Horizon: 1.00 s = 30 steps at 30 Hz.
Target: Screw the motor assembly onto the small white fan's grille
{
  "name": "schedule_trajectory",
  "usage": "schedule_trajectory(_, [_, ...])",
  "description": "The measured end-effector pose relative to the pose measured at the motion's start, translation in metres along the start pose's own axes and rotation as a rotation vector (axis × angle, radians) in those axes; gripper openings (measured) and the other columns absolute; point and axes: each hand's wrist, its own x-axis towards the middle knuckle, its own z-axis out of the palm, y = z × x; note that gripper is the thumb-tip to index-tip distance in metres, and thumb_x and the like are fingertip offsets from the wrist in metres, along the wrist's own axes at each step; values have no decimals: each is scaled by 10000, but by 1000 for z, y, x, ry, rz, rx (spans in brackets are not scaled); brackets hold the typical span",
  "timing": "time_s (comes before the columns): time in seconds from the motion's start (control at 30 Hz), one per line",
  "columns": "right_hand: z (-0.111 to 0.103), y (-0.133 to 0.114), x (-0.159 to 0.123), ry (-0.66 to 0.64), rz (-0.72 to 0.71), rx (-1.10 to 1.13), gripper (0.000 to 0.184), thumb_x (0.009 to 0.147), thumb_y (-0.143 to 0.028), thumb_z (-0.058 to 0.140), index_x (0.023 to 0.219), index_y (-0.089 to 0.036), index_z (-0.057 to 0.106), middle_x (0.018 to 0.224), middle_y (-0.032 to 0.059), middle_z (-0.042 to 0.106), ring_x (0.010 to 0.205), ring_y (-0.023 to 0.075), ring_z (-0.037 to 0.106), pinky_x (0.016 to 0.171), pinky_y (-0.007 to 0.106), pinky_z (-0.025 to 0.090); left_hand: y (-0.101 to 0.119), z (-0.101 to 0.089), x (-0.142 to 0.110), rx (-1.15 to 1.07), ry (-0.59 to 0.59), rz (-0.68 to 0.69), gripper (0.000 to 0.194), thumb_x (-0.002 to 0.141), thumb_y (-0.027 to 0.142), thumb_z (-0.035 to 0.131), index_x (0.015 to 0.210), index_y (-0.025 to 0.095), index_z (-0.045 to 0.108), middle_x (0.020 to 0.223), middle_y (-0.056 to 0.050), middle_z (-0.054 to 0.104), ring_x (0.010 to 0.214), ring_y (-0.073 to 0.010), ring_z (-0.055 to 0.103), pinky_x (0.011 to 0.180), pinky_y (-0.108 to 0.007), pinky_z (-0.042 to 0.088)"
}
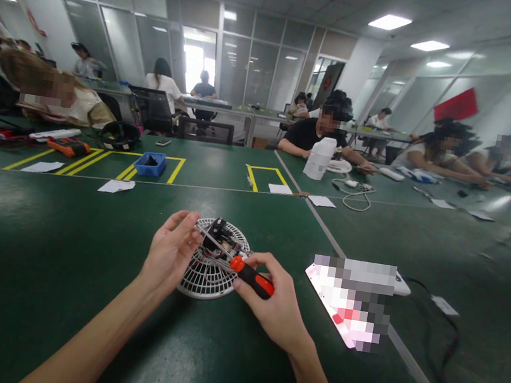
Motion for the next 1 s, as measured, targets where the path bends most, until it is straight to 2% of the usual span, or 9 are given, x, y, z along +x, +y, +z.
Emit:
schedule_trajectory(0.13, [-6, -3, 16, -104, -76, -46, 129, 935, -314, 688, 1050, -257, 706, 979, 18, 741, 888, 218, 690, 825, 358, 515, 2, 4, 1, -21, 9, 16, 567, 442, 214, 1021, 861, 165, 642, 786, 43, 693, 537, -30, 554, 529, -158, 506])
schedule_trajectory(0.23, [-13, -1, 28, -125, -119, -94, 178, 986, -331, 619, 1110, -260, 726, 1057, 29, 759, 954, 226, 699, 870, 370, 507, 1, 4, 2, -7, 18, 29, 566, 454, 215, 1017, 874, 168, 640, 780, 48, 688, 527, -26, 540, 534, -162, 500])
schedule_trajectory(0.4, [-24, 7, 39, -196, -127, -124, 214, 1013, -333, 558, 1088, -256, 742, 1013, 30, 776, 901, 219, 709, 819, 357, 506, -5, 1, 3, 42, 52, 18, 566, 427, 221, 1018, 850, 154, 647, 797, 18, 708, 558, -36, 563, 539, -157, 483])
schedule_trajectory(0.47, [-25, 11, 39, -156, -126, -119, 181, 947, -341, 657, 1088, -253, 729, 1031, 32, 760, 900, 218, 695, 810, 355, 512, -8, 0, 3, 59, 43, 19, 573, 415, 237, 1021, 839, 146, 647, 795, 9, 710, 552, -36, 557, 536, -160, 478])
schedule_trajectory(0.6, [-23, 16, 36, -36, -92, -74, 276, 756, -336, 848, 957, -245, 682, 938, 4, 697, 797, 190, 647, 730, 324, 522, -11, 1, 2, 81, 1, 56, 564, 443, 256, 1015, 850, 140, 643, 768, 9, 696, 538, -33, 547, 535, -162, 469])
schedule_trajectory(0.7, [-23, 20, 34, -46, -50, -44, 206, 797, -359, 820, 881, -237, 677, 831, -12, 682, 735, 177, 632, 703, 316, 513, -11, 4, 3, 110, -13, 81, 554, 452, 271, 1009, 851, 142, 648, 747, 14, 689, 517, -30, 536, 517, -160, 451])
schedule_trajectory(0.8, [-26, 24, 33, -56, -62, -50, 152, 886, -383, 740, 936, -240, 733, 882, 12, 737, 810, 202, 672, 771, 342, 517, -14, 8, 3, 166, -30, 139, 526, 470, 299, 1000, 832, 145, 651, 683, 28, 662, 480, -28, 505, 473, -156, 401])
schedule_trajectory(0.9, [-33, 26, 32, -74, -64, -53, 180, 943, -394, 673, 966, -246, 774, 935, 27, 773, 864, 220, 697, 806, 353, 518, -19, 9, 4, 263, -67, 216, 487, 521, 332, 980, 842, 147, 663, 596, 49, 604, 452, -36, 464, 438, -160, 351])
schedule_trajectory(1.0, [-43, 26, 30, -70, -28, -43, 209, 939, -412, 671, 920, -245, 794, 866, 24, 775, 795, 219, 692, 757, 348, 522, -22, 5, 5, 438, -135, 299, 502, 619, 381, 935, 1013, 164, 709, 757, -6, 687, 522, -61, 497, 486, -185, 401])
